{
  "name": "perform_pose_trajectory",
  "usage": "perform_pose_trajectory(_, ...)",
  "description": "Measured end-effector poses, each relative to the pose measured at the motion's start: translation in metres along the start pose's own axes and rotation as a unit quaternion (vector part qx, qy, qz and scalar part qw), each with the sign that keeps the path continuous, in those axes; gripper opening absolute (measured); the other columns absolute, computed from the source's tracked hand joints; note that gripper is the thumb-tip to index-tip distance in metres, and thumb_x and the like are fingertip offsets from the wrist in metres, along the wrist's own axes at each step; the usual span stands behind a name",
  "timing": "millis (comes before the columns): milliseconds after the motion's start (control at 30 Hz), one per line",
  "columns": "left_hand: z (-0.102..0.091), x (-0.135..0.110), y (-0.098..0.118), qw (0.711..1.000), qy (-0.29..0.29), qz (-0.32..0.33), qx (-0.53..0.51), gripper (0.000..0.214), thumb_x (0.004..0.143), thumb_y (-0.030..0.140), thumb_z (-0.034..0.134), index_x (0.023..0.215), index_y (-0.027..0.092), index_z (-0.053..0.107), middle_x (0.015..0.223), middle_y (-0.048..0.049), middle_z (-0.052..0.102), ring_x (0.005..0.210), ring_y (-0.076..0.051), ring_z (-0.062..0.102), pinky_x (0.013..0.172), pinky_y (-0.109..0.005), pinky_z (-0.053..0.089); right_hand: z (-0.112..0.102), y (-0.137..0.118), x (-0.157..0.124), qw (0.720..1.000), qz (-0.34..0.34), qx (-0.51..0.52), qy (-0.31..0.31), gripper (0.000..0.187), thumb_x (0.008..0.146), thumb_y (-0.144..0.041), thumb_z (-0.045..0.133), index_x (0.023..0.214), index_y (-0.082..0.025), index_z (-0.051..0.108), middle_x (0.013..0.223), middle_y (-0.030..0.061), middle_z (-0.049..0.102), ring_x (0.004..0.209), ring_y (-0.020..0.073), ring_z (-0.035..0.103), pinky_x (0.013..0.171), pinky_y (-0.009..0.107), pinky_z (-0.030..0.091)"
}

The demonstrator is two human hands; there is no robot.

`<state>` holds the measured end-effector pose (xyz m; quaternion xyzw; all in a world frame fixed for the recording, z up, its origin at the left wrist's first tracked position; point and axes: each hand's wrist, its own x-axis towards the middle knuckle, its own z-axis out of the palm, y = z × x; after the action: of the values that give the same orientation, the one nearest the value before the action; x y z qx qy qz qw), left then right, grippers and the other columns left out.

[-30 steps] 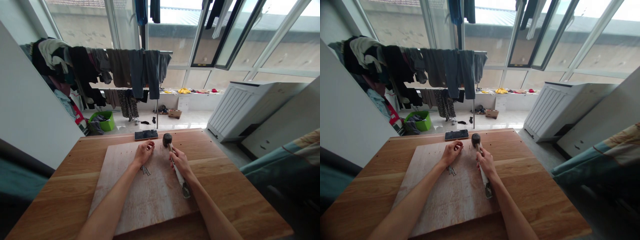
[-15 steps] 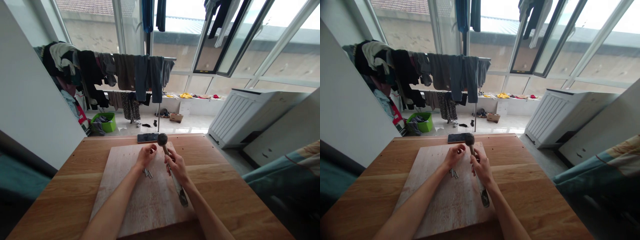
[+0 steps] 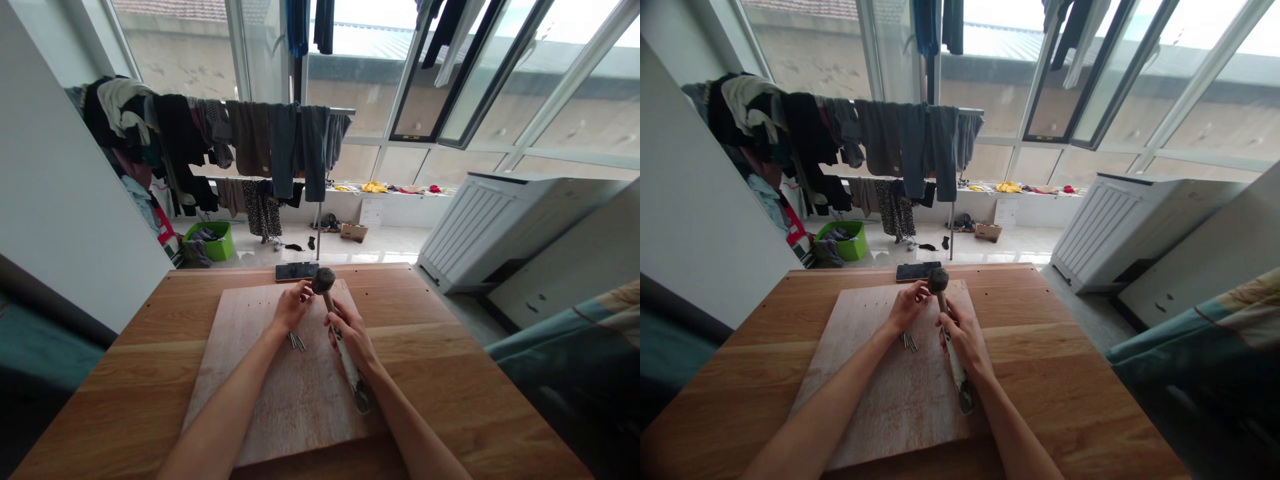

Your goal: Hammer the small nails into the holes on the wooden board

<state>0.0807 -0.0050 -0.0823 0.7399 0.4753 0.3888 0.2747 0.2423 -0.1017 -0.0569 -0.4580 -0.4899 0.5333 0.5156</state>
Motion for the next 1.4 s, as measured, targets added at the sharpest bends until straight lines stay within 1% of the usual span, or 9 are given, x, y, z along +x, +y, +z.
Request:
perform_pose_trajectory(167, 0.001, 0.000, -0.001, 1.000, -0.003, 0.002, 0.005, 0.026, 0.084, 0.015, 0.065, 0.108, 0.025, 0.063, 0.090, 0.0019, 0.079, 0.075, -0.015, 0.072, 0.073, -0.026, 0.056, 0.003, -0.004, -0.002, 1.000, -0.011, 0.001, -0.006, 0.049, 0.087, -0.044, 0.060, 0.131, -0.022, 0.061, 0.079, -0.0025, 0.060, 0.045, 0.0083, 0.051, 0.037, 0.020, 0.043)
perform_pose_trajectory(400, 0.001, 0.001, -0.002, 1.000, -0.001, 0.006, 0.007, 0.032, 0.082, 0.010, 0.065, 0.110, 0.025, 0.063, 0.091, 0.0011, 0.079, 0.079, -0.016, 0.074, 0.072, -0.025, 0.056, 0.004, -0.009, -0.003, 1.000, -0.005, -0.031, 0.002, 0.050, 0.086, -0.041, 0.060, 0.133, -0.022, 0.061, 0.077, -0.0030, 0.060, 0.044, 0.0082, 0.051, 0.037, 0.021, 0.045)
perform_pose_trajectory(500, 0.002, 0.001, -0.004, 1.000, -0.003, 0.009, 0.005, 0.034, 0.081, 0.007, 0.064, 0.110, 0.025, 0.063, 0.092, 0.0011, 0.079, 0.077, -0.015, 0.073, 0.071, -0.025, 0.056, 0.005, -0.010, -0.003, 0.999, 0.001, -0.045, 0.008, 0.050, 0.085, -0.041, 0.060, 0.132, -0.022, 0.062, 0.075, -0.0027, 0.061, 0.043, 0.0089, 0.051, 0.037, 0.022, 0.044)
perform_pose_trajectory(633, 0.002, 0.001, -0.005, 1.000, 0.000, 0.012, 0.005, 0.033, 0.082, 0.010, 0.066, 0.111, 0.025, 0.063, 0.089, 0.0018, 0.078, 0.071, -0.014, 0.071, 0.070, -0.025, 0.055, 0.002, -0.006, -0.002, 0.999, -0.009, -0.048, 0.013, 0.045, 0.087, -0.041, 0.059, 0.127, -0.021, 0.064, 0.076, -0.0021, 0.062, 0.043, 0.0089, 0.052, 0.036, 0.021, 0.043)
perform_pose_trajectory(867, 0.002, 0.001, -0.006, 1.000, 0.000, 0.018, 0.004, 0.031, 0.082, 0.009, 0.066, 0.110, 0.024, 0.064, 0.088, 0.0013, 0.078, 0.071, -0.014, 0.071, 0.069, -0.024, 0.054, -0.003, 0.004, 0.001, 0.999, -0.008, -0.034, 0.006, 0.047, 0.089, -0.040, 0.058, 0.133, -0.021, 0.061, 0.077, -0.0025, 0.061, 0.042, 0.0082, 0.051, 0.034, 0.020, 0.042)
perform_pose_trajectory(1000, 0.004, 0.002, -0.008, 1.000, 0.004, 0.019, 0.006, 0.033, 0.081, 0.006, 0.065, 0.109, 0.024, 0.065, 0.089, 0.0012, 0.078, 0.072, -0.014, 0.071, 0.069, -0.024, 0.054, -0.001, 0.002, 0.000, 0.999, -0.008, -0.049, 0.003, 0.047, 0.089, -0.038, 0.059, 0.133, -0.021, 0.061, 0.077, -0.0027, 0.060, 0.043, 0.0082, 0.052, 0.036, 0.020, 0.044)
perform_pose_trajectory(1133, 0.005, 0.002, -0.011, 1.000, 0.007, 0.021, 0.010, 0.032, 0.081, 0.008, 0.066, 0.108, 0.024, 0.065, 0.089, 0.0016, 0.078, 0.070, -0.014, 0.070, 0.068, -0.024, 0.054, 0.001, -0.002, -0.002, 0.999, -0.019, -0.047, 0.006, 0.047, 0.089, -0.038, 0.058, 0.132, -0.021, 0.062, 0.076, -0.0029, 0.059, 0.043, 0.0080, 0.052, 0.036, 0.020, 0.043)
perform_pose_trajectory(1267, 0.005, 0.002, -0.012, 1.000, 0.007, 0.020, 0.012, 0.034, 0.079, 0.005, 0.065, 0.107, 0.024, 0.065, 0.090, 0.0016, 0.078, 0.070, -0.013, 0.070, 0.068, -0.023, 0.054, 0.002, -0.004, -0.002, 0.999, -0.010, -0.052, 0.003, 0.049, 0.088, -0.038, 0.059, 0.133, -0.020, 0.061, 0.075, -0.0030, 0.058, 0.043, 0.0089, 0.052, 0.036, 0.021, 0.044)
perform_pose_trajectory(1400, 0.005, 0.002, -0.011, 1.000, 0.006, 0.022, 0.013, 0.033, 0.080, 0.006, 0.065, 0.107, 0.024, 0.066, 0.089, 0.0014, 0.078, 0.070, -0.013, 0.070, 0.067, -0.023, 0.053, 0.002, -0.004, -0.002, 0.999, -0.011, -0.047, 0.003, 0.049, 0.088, -0.039, 0.059, 0.134, -0.021, 0.061, 0.075, -0.0030, 0.058, 0.043, 0.0089, 0.052, 0.036, 0.022, 0.044)
